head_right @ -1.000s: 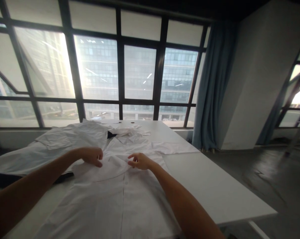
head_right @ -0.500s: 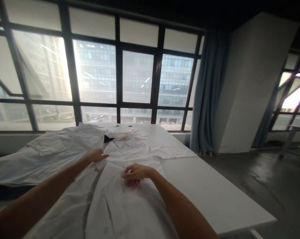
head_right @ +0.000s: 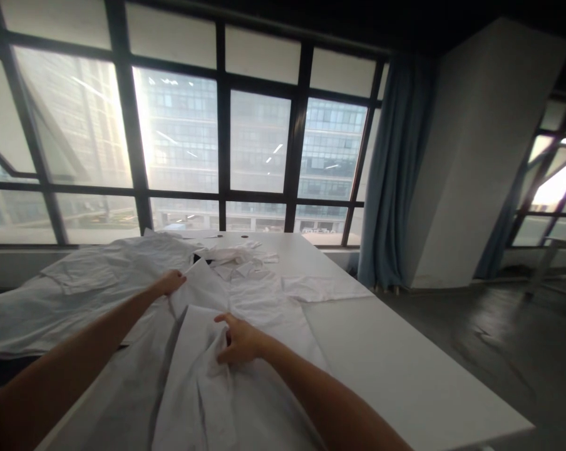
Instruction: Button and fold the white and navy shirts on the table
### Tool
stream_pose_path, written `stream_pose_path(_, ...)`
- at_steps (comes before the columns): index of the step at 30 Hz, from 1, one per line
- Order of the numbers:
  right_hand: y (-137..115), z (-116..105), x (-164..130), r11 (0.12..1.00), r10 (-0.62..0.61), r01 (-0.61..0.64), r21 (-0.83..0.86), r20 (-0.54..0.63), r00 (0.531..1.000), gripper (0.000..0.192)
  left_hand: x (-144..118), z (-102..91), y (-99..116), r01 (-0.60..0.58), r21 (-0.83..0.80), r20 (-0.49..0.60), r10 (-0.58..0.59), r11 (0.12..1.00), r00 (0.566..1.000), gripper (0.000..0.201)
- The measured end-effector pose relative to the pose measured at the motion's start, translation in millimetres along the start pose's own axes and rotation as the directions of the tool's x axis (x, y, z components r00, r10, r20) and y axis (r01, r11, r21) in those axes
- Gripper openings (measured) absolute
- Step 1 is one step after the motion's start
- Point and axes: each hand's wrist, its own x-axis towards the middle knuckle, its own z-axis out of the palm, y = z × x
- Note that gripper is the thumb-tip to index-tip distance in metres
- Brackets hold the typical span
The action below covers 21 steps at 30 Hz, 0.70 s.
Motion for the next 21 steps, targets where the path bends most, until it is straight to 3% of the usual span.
stream_pose_path(3, 1.9, -28.5, -12.8, 0.978, 0.119, -0.155, 0.140, 0.237, 0.964, 0.082, -1.5, -1.3, -12.3, 0.020, 0.003, 0.022, -0.020, 1.000, 1.000, 0.033)
stream_pose_path(6, 11.5, -53.0, -24.6, 0.947, 0.108, -0.219, 0.235, 0.409, 0.906, 0.061, -4.6, 3.9, -17.5, 0.008, 0.018, 0.039, -0.008, 1.000, 0.999, 0.030)
stream_pose_path(9, 21.7, -62.4, -29.5, 0.932, 0.094, -0.235, 0.277, 0.443, 0.892, 0.064, -4.4, 10.8, -16.8, -0.015, 0.041, 0.016, 0.015, 0.999, 1.000, 0.031)
stream_pose_path(13, 27.5, -56.4, -24.0, 0.963, 0.112, -0.213, 0.167, 0.471, 0.875, 0.079, -1.5, 19.1, -15.3, -0.040, 0.070, -0.023, 0.041, 0.997, 0.999, 0.035)
stream_pose_path(17, 22.4, -49.0, -20.2, 0.948, 0.077, -0.220, 0.231, 0.504, 0.860, 0.062, -4.4, 27.8, -19.1, -0.096, 0.093, -0.036, 0.100, 0.991, 0.994, 0.034)
stream_pose_path(21, 11.9, -56.5, -35.6, 0.910, 0.109, -0.295, 0.292, 0.516, 0.849, 0.044, -12.3, 34.7, -24.7, -0.145, 0.093, -0.030, 0.148, 0.985, 0.989, 0.033)
